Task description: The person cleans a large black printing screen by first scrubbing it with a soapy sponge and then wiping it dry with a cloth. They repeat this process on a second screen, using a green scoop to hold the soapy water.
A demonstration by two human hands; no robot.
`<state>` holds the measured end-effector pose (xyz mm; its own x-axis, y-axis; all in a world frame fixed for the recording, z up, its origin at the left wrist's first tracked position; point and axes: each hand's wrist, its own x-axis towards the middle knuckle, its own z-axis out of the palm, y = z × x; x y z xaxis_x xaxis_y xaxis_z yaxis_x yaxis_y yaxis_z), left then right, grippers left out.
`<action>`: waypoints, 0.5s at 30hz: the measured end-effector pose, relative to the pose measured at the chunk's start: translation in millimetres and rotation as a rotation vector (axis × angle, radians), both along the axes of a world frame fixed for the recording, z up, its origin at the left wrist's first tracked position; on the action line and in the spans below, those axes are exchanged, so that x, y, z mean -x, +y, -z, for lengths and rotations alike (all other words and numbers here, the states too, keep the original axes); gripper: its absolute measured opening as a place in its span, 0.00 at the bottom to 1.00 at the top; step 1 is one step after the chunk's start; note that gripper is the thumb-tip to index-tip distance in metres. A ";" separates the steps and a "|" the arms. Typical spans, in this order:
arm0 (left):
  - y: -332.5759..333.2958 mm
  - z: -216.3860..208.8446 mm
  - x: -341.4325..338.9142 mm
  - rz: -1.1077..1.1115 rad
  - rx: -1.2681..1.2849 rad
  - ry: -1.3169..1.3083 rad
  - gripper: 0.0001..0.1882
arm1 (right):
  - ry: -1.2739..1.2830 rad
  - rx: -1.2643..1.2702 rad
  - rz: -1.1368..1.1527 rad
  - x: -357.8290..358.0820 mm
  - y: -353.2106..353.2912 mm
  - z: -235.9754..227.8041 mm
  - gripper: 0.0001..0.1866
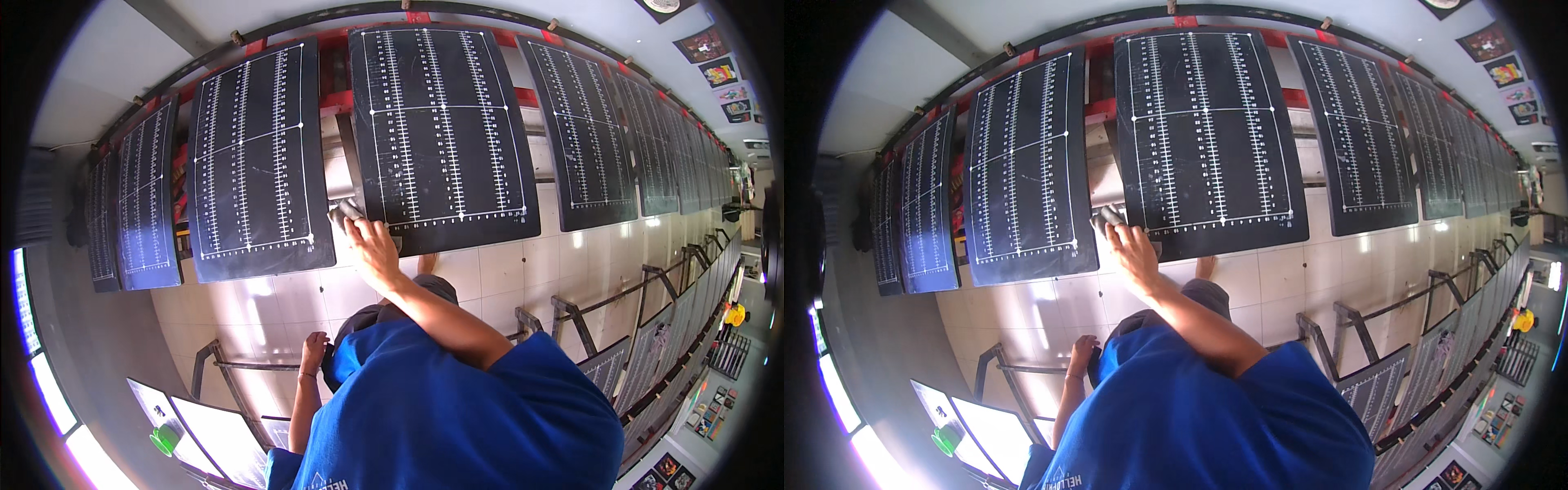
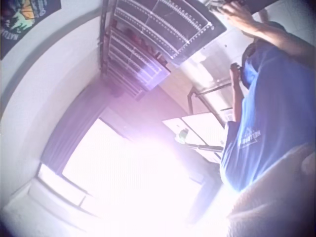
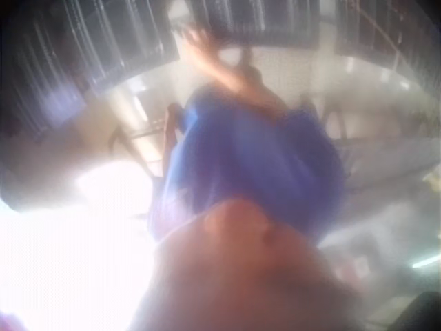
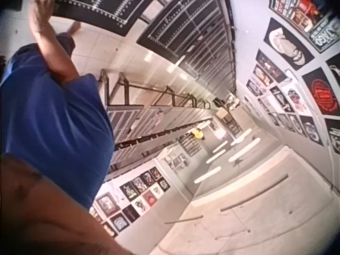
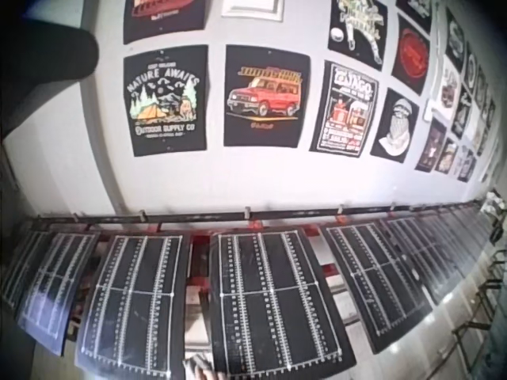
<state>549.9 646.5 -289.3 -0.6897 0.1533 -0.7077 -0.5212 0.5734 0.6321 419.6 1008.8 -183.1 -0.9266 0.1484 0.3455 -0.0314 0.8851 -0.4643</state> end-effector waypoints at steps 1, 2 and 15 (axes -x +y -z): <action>4.2 -8.8 1.7 -0.050 -0.006 -0.021 0.20 | -0.096 0.005 -0.059 -4.8 -0.9 -0.9 0.30; 5.6 -13.7 1.0 -0.067 -0.006 -0.055 0.20 | -0.085 0.087 -0.071 -21.6 9.1 0.8 0.28; -58.9 40.8 -43.5 0.094 0.029 -0.109 0.19 | -0.017 0.064 0.485 66.5 104.8 -24.2 0.13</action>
